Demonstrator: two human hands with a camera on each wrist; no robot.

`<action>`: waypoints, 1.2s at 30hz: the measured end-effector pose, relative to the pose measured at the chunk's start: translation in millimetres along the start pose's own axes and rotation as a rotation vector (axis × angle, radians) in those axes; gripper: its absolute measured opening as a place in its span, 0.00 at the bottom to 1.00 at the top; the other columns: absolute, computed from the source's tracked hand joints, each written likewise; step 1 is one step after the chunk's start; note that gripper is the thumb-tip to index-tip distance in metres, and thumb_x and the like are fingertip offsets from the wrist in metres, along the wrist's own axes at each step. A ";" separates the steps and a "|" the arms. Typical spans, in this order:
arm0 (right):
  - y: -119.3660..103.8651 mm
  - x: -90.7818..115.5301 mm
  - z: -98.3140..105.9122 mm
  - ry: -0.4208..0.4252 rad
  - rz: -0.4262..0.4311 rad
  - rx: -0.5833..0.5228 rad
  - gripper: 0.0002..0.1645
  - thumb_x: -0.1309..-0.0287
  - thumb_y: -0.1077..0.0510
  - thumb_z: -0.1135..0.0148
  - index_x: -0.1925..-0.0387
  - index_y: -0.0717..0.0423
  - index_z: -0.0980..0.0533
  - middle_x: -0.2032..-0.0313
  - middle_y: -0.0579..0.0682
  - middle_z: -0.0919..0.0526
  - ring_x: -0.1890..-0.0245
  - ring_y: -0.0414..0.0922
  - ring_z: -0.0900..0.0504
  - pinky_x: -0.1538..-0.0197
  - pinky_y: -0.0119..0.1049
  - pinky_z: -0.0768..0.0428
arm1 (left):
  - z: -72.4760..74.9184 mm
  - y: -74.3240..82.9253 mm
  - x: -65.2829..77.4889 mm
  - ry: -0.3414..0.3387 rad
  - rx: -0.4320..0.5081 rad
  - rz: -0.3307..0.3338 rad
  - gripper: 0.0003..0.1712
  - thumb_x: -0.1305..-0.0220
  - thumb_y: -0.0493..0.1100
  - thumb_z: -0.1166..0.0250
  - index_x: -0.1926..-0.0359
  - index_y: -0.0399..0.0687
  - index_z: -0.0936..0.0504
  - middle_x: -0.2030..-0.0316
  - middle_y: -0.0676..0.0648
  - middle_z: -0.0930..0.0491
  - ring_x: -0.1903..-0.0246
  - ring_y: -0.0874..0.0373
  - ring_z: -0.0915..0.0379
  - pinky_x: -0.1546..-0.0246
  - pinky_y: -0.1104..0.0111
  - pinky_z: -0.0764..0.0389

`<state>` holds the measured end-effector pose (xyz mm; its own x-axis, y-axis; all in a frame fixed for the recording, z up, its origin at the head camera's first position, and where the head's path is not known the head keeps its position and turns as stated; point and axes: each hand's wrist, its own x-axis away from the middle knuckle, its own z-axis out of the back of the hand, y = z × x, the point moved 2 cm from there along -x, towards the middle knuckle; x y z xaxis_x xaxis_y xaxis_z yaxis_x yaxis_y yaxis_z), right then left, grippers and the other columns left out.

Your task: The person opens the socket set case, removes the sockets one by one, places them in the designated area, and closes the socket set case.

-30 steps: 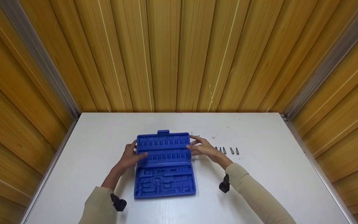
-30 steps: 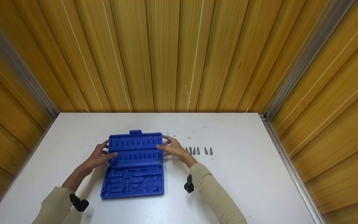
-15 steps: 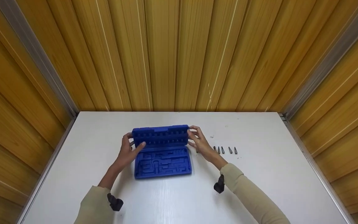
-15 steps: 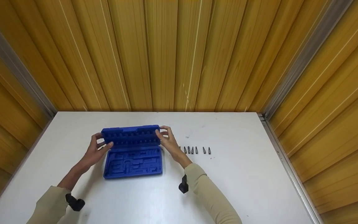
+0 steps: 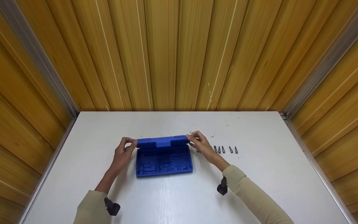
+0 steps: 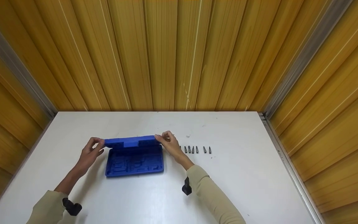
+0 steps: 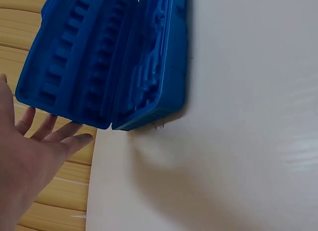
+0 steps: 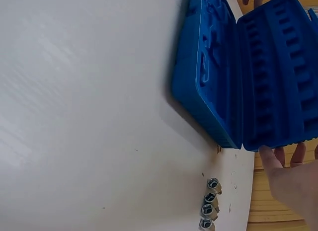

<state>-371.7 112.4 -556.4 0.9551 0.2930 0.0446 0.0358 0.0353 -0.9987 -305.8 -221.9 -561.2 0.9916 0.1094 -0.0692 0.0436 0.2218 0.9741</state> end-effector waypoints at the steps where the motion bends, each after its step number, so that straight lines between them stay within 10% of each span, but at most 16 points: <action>1: 0.5 2.2 1.1 -0.021 0.001 0.020 0.14 0.27 0.53 0.41 0.50 0.58 0.28 0.46 0.53 0.23 0.41 0.44 0.22 0.27 0.53 0.29 | 0.6 -0.7 1.7 -0.002 0.013 -0.006 0.16 0.24 0.52 0.40 0.51 0.43 0.28 0.42 0.43 0.23 0.42 0.48 0.20 0.42 0.65 0.25; 8: 3.4 20.9 12.2 -0.201 0.078 0.332 0.28 0.29 0.52 0.38 0.33 0.57 0.27 0.32 0.60 0.27 0.31 0.56 0.28 0.31 0.49 0.28 | 9.9 -10.4 20.4 -0.085 -0.075 -0.049 0.20 0.33 0.48 0.29 0.47 0.43 0.23 0.39 0.41 0.22 0.29 0.44 0.33 0.26 0.40 0.40; 17: 24.8 38.0 19.2 -0.313 0.224 0.396 0.29 0.41 0.59 0.26 0.39 0.62 0.22 0.37 0.64 0.29 0.34 0.63 0.27 0.33 0.54 0.21 | 14.1 -26.6 33.5 -0.286 -0.375 -0.123 0.35 0.42 0.52 0.23 0.35 0.49 0.21 0.25 0.35 0.36 0.21 0.32 0.53 0.27 0.30 0.48; 36: 9.2 24.5 4.3 -0.210 0.348 0.840 0.34 0.46 0.45 0.22 0.41 0.56 0.20 0.40 0.58 0.26 0.39 0.55 0.28 0.41 0.52 0.22 | 6.7 -38.0 17.1 -0.246 -0.635 -0.255 0.34 0.41 0.53 0.24 0.35 0.48 0.19 0.28 0.39 0.30 0.23 0.33 0.45 0.30 0.30 0.44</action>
<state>-349.3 124.0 -564.5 0.7965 0.5806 -0.1687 -0.5451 0.5689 -0.6158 -289.7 -235.0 -598.0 0.9619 -0.2253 -0.1546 0.2722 0.7388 0.6165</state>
